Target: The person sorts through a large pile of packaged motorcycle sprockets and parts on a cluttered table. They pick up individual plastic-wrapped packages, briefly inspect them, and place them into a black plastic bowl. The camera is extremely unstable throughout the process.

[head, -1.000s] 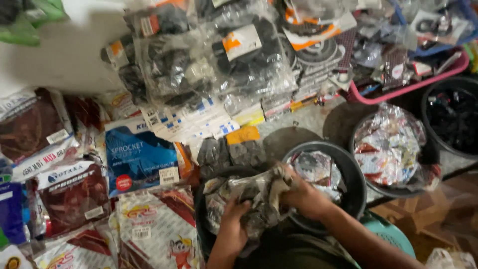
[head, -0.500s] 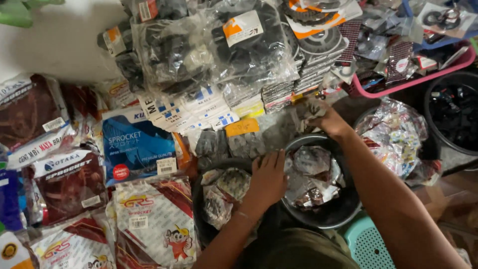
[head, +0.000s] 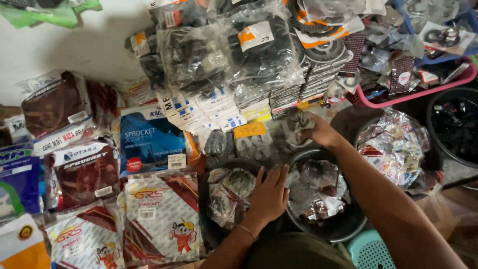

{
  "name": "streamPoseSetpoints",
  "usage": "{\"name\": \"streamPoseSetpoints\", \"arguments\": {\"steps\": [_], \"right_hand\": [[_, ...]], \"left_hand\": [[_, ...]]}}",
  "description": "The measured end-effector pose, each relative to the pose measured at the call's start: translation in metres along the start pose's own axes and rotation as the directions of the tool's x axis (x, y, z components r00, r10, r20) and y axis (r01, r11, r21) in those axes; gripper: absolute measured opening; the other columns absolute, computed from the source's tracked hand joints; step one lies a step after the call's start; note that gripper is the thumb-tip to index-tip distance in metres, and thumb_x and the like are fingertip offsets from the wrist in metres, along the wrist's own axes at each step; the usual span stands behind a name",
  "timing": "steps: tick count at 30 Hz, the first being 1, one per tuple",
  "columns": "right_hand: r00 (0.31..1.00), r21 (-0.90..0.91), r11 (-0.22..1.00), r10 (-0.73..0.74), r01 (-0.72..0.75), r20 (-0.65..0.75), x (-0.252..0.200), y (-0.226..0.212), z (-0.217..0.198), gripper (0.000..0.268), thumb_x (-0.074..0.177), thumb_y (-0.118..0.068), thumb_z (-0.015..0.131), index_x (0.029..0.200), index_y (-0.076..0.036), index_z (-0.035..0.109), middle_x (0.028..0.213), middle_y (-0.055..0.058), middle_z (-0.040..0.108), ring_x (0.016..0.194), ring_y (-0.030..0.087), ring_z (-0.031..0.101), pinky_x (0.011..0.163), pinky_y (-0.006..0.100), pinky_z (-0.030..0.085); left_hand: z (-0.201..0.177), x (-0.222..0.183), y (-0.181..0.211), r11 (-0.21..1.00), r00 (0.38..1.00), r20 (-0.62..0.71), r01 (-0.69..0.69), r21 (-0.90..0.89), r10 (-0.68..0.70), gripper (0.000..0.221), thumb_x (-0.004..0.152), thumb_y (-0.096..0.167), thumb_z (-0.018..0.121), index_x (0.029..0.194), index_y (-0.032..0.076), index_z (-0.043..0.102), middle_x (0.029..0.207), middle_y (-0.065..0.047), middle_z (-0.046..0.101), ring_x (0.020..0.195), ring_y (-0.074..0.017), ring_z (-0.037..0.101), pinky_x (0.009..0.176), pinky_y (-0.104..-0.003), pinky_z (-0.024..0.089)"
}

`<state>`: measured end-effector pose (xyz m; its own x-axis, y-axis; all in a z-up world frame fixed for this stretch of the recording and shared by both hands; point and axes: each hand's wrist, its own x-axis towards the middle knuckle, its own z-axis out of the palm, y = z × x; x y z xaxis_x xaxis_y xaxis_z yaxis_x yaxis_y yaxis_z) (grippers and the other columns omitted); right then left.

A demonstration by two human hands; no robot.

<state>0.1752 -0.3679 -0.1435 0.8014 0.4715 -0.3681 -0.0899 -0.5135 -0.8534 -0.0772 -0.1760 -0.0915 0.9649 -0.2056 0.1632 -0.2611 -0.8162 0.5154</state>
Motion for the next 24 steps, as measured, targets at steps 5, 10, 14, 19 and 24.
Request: {"name": "streamPoseSetpoints", "arguments": {"steps": [5,10,14,19,24], "right_hand": [[0.997,-0.45,0.893,-0.038,0.006,-0.062,0.017,-0.016,0.031,0.095,0.075,-0.013,0.072,0.16,-0.023,0.03,0.11,0.021,0.073,0.097,0.041,0.07,0.079,0.047,0.053],[0.975,-0.746,0.665,-0.155,-0.017,-0.161,0.03,0.008,0.049,0.085,0.083,-0.037,0.069,0.156,-0.017,0.03,0.1,0.023,0.075,0.087,0.048,0.071,0.069,0.055,0.054],[0.996,-0.648,0.761,-0.029,-0.031,-0.082,0.017,-0.02,0.045,0.084,0.084,-0.034,0.072,0.155,-0.012,0.033,0.108,0.025,0.073,0.096,0.045,0.071,0.079,0.052,0.055],[0.897,-0.54,0.838,-0.297,0.08,-0.326,-0.015,-0.039,0.042,0.065,0.081,-0.028,0.074,0.141,-0.01,0.056,0.119,0.021,0.069,0.099,0.045,0.067,0.08,0.05,0.053],[0.743,-0.405,0.866,-0.472,0.292,-0.475,-0.073,-0.049,0.058,0.055,0.079,-0.006,0.073,0.132,0.001,0.059,0.127,0.02,0.059,0.109,0.04,0.061,0.093,0.044,0.05]], "left_hand": [[-0.014,0.001,-0.002,0.998,0.999,-0.031,-0.041,-0.057,0.04,0.062,0.098,0.02,0.058,0.152,-0.004,0.041,0.149,-0.022,0.049,0.142,-0.0365,0.043,0.117,-0.057,0.025],[-0.004,0.002,-0.011,0.996,0.999,0.007,-0.038,-0.081,0.039,0.063,0.1,0.023,0.057,0.155,-0.002,0.039,0.151,-0.021,0.049,0.143,-0.0355,0.043,0.119,-0.056,0.022],[-0.021,0.004,-0.021,0.978,0.996,0.089,-0.001,-0.206,0.019,0.048,0.09,0.016,0.06,0.136,0.004,0.061,0.139,-0.012,0.061,0.133,-0.0295,0.051,0.113,-0.055,0.027],[-0.113,0.04,-0.038,0.974,0.947,-0.319,-0.109,-0.201,0.04,0.024,0.086,0.001,0.067,0.11,0.003,0.069,0.104,-0.011,0.07,0.087,-0.0258,0.065,0.08,-0.037,0.054],[-0.208,0.074,-0.034,0.978,0.891,-0.447,-0.16,-0.137,0.083,0.034,0.087,-0.01,0.064,0.115,0.009,0.069,0.084,0.0,0.066,0.075,-0.0141,0.058,0.074,-0.027,0.051]]}}
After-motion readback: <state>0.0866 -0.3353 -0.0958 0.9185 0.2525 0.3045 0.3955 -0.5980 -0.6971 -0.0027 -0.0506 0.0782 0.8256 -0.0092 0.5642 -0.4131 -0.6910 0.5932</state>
